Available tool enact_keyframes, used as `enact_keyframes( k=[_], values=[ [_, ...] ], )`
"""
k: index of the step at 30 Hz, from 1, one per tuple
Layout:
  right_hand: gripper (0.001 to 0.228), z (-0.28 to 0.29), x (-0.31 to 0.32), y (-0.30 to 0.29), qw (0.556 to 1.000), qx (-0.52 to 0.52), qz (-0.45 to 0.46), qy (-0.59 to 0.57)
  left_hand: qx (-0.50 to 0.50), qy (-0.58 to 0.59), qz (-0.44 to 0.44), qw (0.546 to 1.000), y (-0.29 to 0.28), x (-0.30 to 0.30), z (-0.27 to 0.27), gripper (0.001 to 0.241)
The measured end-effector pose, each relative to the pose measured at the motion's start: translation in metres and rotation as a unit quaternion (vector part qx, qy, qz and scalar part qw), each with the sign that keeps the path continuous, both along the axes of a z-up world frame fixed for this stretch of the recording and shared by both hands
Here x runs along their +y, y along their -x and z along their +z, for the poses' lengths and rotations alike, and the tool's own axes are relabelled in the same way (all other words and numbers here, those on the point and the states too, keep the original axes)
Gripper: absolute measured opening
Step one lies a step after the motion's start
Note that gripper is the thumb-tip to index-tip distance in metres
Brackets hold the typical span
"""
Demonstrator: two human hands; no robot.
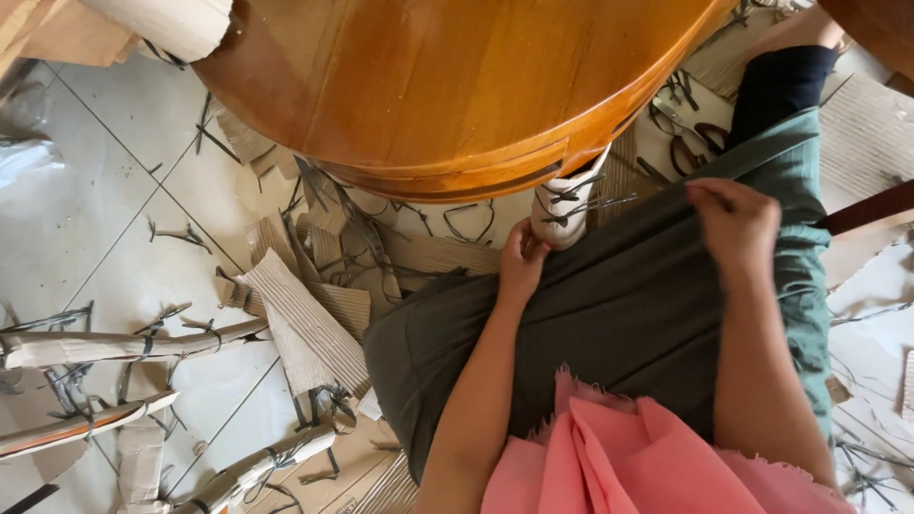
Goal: Wrapping wooden table legs with protective cardboard and securing them with string
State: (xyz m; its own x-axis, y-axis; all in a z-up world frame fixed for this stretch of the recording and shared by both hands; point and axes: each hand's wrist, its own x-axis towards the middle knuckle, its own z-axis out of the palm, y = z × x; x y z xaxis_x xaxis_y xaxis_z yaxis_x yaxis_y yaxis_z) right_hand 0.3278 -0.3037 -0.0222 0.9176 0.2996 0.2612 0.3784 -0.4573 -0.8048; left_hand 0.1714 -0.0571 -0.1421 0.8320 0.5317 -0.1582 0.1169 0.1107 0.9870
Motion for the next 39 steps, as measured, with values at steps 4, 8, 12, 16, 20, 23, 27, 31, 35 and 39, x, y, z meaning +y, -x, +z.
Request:
enact_keyframes(
  k=[4,8,12,16,20,23,27,31,35,39],
  values=[
    [0.008,-0.064,0.044,-0.001,0.996,0.033,-0.011,-0.079,-0.023,0.034,0.05,0.998,-0.003,-0.003,0.011,0.065],
    [0.008,-0.117,0.087,0.024,0.946,0.217,-0.039,-0.236,0.015,0.017,0.188,0.982,-0.005,-0.037,-0.026,0.054],
    [0.016,-0.177,0.096,0.047,0.92,0.298,-0.036,-0.254,0.025,0.022,0.228,0.973,0.003,-0.081,-0.024,0.058],
    [0.015,-0.159,0.078,0.076,0.921,0.325,-0.04,-0.21,0.024,0.022,0.227,0.973,0.006,-0.086,-0.006,0.06],
    [0.011,-0.15,0.073,0.076,0.919,0.325,-0.074,-0.21,-0.055,-0.188,0.187,0.963,-0.004,-0.08,0.001,0.074],
    [0.008,-0.148,0.074,0.067,0.919,0.304,-0.09,-0.235,-0.073,-0.243,0.18,0.95,-0.011,-0.076,0.002,0.076],
    [0.007,-0.152,0.068,0.061,0.897,0.31,-0.124,-0.289,-0.086,-0.279,0.185,0.938,-0.02,-0.069,0.003,0.073],
    [0.008,-0.144,0.081,0.071,0.857,0.326,-0.106,-0.384,-0.086,-0.254,0.186,0.945,-0.033,-0.063,-0.029,0.074],
    [0.008,-0.12,0.1,0.102,0.865,0.291,-0.05,-0.406,-0.073,-0.225,0.172,0.956,-0.036,-0.054,-0.036,0.076],
    [0.011,-0.123,0.115,0.117,0.867,0.264,-0.039,-0.42,-0.033,-0.1,0.125,0.987,-0.039,-0.041,-0.048,0.077]
  ],
)
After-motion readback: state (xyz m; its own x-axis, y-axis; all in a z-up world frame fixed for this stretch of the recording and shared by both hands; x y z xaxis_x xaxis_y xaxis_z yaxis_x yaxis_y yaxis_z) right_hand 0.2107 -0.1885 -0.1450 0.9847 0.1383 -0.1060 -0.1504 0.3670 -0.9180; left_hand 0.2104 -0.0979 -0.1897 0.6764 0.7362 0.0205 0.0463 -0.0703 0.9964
